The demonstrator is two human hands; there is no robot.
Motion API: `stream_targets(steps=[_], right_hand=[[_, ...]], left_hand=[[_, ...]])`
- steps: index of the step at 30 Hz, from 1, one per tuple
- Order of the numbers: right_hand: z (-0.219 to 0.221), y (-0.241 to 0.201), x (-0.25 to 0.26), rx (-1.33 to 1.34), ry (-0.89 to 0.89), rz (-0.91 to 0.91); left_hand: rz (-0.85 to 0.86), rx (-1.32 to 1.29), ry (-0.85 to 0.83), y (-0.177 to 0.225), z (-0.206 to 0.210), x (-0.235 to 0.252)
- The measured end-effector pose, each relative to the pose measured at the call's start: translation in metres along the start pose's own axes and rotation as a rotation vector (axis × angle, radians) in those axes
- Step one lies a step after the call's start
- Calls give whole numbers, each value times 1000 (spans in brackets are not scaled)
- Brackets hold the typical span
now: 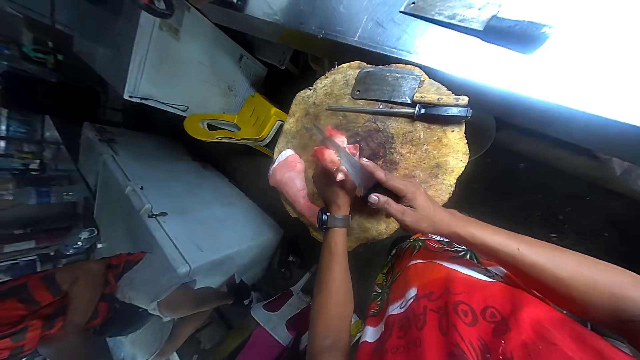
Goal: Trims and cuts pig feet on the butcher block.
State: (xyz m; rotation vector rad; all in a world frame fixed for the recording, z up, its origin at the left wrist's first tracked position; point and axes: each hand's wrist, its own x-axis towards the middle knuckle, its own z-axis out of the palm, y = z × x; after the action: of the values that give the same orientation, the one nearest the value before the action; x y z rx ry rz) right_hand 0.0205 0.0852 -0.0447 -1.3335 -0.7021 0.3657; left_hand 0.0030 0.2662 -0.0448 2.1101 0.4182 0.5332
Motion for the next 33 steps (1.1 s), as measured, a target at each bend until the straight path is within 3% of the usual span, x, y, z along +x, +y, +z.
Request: stream_targets(steps=[1,4,7,9,12,15,24,28,33], right_hand=[[4,-7,-3,165,-23,91],[7,-28,-7,619,-132,283],[2,-43,-13,741,-150,240],[-4,-44,-15,533,-51,160],[-14,-34,-9,-23,103,18],[-17,-26,-1,-343,128,-76],[-7,0,14,-621,133,-35],[-19,7,24,-709,162,-84],[-52,15,9,-658,244,93]], left_hand=[[-66,-73,-8,1,0,-3],[-78,59,-55,24,-6,-2],[1,-81,21,48,0,5],[68,49,28,22,3,2],[22,229,-31,16,3,5],[43,264,-3,9,6,8],[107,355,5,0,4,13],[25,301,5,3,1,17],[-26,335,28,15,-2,8]])
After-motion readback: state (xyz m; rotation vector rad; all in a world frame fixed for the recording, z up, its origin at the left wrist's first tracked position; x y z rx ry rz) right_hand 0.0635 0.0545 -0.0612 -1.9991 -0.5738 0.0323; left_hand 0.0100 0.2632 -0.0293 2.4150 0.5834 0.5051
